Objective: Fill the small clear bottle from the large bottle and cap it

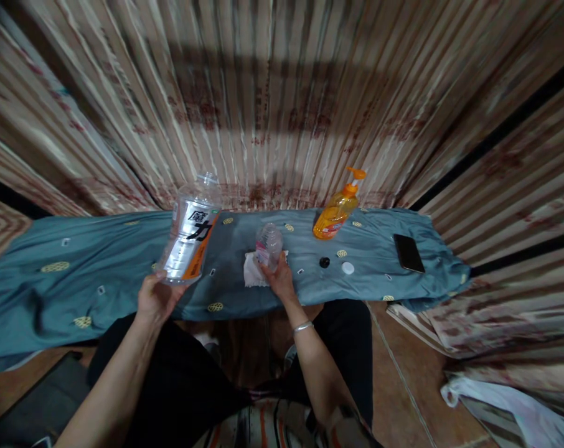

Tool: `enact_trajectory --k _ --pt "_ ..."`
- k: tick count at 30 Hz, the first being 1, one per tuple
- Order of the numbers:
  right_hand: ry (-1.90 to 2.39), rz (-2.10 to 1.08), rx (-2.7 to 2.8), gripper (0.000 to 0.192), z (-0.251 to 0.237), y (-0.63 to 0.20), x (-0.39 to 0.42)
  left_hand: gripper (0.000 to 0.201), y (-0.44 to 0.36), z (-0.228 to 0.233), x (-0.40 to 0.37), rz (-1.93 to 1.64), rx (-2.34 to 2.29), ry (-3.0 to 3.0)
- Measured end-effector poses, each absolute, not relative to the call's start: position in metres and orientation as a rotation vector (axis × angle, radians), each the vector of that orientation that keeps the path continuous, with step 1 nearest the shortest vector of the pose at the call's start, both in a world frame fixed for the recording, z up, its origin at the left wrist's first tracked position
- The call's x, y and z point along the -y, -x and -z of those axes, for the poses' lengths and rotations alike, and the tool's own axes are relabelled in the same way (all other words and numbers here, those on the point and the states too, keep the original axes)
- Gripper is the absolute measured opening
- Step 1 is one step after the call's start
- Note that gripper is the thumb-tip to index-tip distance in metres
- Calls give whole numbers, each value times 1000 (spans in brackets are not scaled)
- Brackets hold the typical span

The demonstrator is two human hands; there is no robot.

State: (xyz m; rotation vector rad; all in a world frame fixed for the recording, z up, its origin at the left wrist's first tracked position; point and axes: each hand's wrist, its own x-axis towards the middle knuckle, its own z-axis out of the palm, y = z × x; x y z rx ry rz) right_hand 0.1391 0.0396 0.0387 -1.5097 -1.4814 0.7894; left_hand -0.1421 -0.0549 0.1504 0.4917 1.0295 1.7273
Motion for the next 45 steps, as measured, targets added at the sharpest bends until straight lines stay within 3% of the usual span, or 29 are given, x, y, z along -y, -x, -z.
enact_trajectory --k 7,16,25,36,45 --pt "1483 -828 1484 55 -33 -137 -40 93 144 -154 63 -1722 -1029 -452" --pt "1470 -832 1501 50 -39 -136 -38 100 135 -149 97 -1691 -1113 -385" --pt "1493 -874 1514 42 -60 -130 -32 87 120 -146 143 -1681 -1197 -341" --pt "1435 -875 1583 57 -52 -128 -27 72 109 -147 151 -1648 -1200 -388" --pt "1384 -872 1583 54 -55 -127 -24 78 107 -150 149 -1693 -1237 -416"
